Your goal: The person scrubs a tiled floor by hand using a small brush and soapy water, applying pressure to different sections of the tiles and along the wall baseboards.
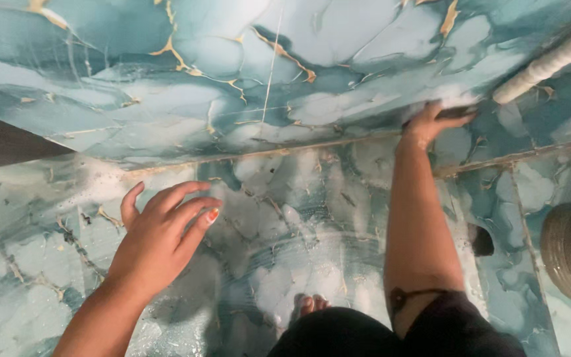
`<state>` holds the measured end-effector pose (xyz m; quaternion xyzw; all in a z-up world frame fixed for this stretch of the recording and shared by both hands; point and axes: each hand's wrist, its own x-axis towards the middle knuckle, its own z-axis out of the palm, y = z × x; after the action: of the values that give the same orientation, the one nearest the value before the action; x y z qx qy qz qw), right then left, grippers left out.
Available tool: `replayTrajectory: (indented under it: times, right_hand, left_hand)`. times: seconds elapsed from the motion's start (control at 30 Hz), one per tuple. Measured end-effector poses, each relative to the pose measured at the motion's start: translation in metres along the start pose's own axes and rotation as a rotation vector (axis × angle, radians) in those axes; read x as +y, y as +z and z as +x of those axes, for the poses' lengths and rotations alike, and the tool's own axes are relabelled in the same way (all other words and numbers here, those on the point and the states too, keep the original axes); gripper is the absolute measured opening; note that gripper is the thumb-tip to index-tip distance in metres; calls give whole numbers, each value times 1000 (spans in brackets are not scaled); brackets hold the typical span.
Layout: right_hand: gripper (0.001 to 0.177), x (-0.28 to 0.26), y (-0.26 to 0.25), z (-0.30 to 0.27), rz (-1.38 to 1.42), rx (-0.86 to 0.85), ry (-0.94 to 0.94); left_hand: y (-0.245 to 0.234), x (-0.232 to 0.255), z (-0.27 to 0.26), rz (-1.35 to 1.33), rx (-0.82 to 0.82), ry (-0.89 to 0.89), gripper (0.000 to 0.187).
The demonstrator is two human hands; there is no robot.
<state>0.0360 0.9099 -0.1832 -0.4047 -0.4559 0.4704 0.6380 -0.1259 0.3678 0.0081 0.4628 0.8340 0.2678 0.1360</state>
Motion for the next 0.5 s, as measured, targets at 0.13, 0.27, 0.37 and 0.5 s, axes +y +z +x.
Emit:
replayTrajectory:
  times: [0.13, 0.27, 0.37, 0.5]
  right_hand:
    - [42, 82, 15, -146, 57, 34, 1009]
    - [31, 67, 60, -219, 601, -375, 1599]
    - [21, 26, 38, -139, 517, -184, 1356]
    - [25, -55, 27, -64, 391, -87, 883]
  left_hand:
    - [9, 7, 17, 20, -12, 30, 28]
    - [4, 11, 22, 20, -17, 36, 30]
    - [-4, 2, 13, 28, -2, -3, 30]
    - [1, -8, 12, 22, -17, -21, 30]
